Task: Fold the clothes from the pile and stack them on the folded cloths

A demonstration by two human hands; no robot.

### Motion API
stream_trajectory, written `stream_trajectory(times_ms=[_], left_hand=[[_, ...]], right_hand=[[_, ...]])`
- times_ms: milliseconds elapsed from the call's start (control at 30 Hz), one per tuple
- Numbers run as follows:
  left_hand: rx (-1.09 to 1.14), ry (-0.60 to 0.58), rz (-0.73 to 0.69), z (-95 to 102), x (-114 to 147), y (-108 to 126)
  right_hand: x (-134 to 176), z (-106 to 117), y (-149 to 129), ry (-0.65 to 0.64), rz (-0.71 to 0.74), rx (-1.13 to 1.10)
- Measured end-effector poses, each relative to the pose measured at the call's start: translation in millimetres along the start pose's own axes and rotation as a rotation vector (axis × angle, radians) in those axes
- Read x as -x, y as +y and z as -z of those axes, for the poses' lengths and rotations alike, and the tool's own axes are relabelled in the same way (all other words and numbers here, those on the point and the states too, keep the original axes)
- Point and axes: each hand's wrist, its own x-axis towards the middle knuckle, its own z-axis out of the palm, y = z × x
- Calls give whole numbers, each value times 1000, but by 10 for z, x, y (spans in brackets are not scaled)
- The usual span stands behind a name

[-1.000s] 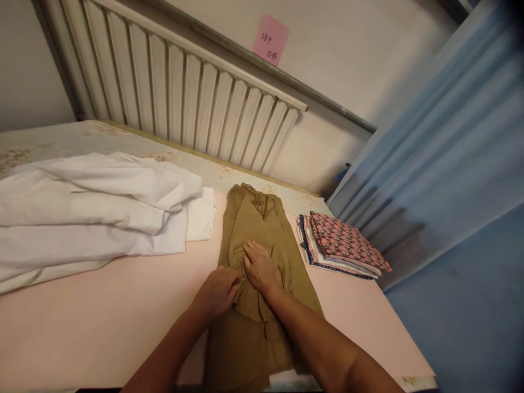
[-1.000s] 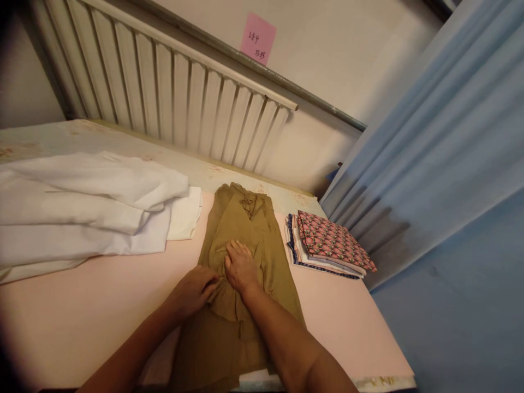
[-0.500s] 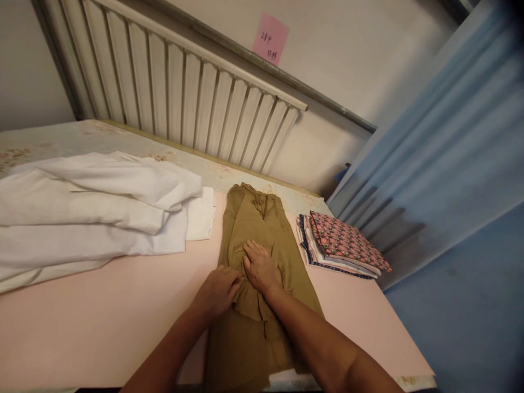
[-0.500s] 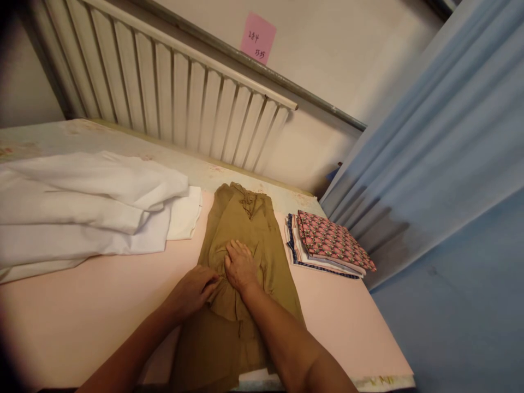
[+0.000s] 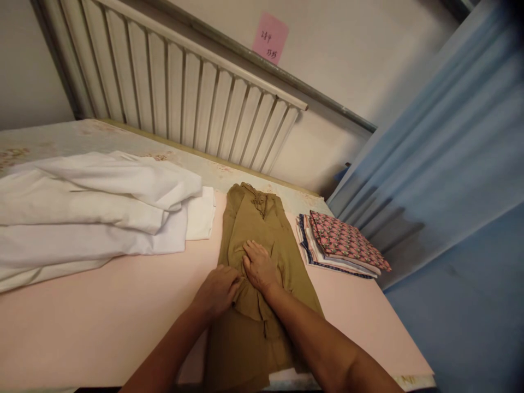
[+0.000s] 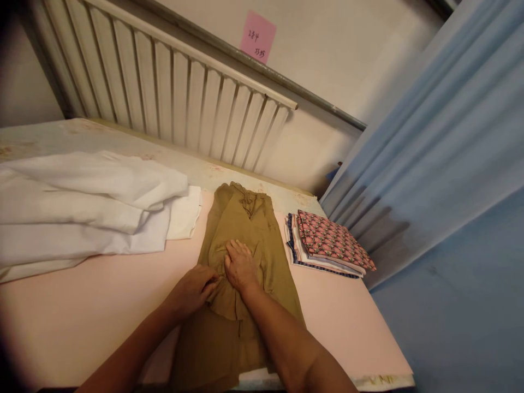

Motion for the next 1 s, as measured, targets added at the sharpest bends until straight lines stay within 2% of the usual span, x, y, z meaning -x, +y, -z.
stream_trajectory(times_ms=[767,900,1000], left_hand=[[8,12,7,-3,0,1],[58,58,30,-57,26,-32],[111,140,29,-112,80,-56]], right_hand=[[6,10,-13,-18,-7,-17],[-6,9,8,-33,-18,-38],[-38,44,29,-102,-20,-98]])
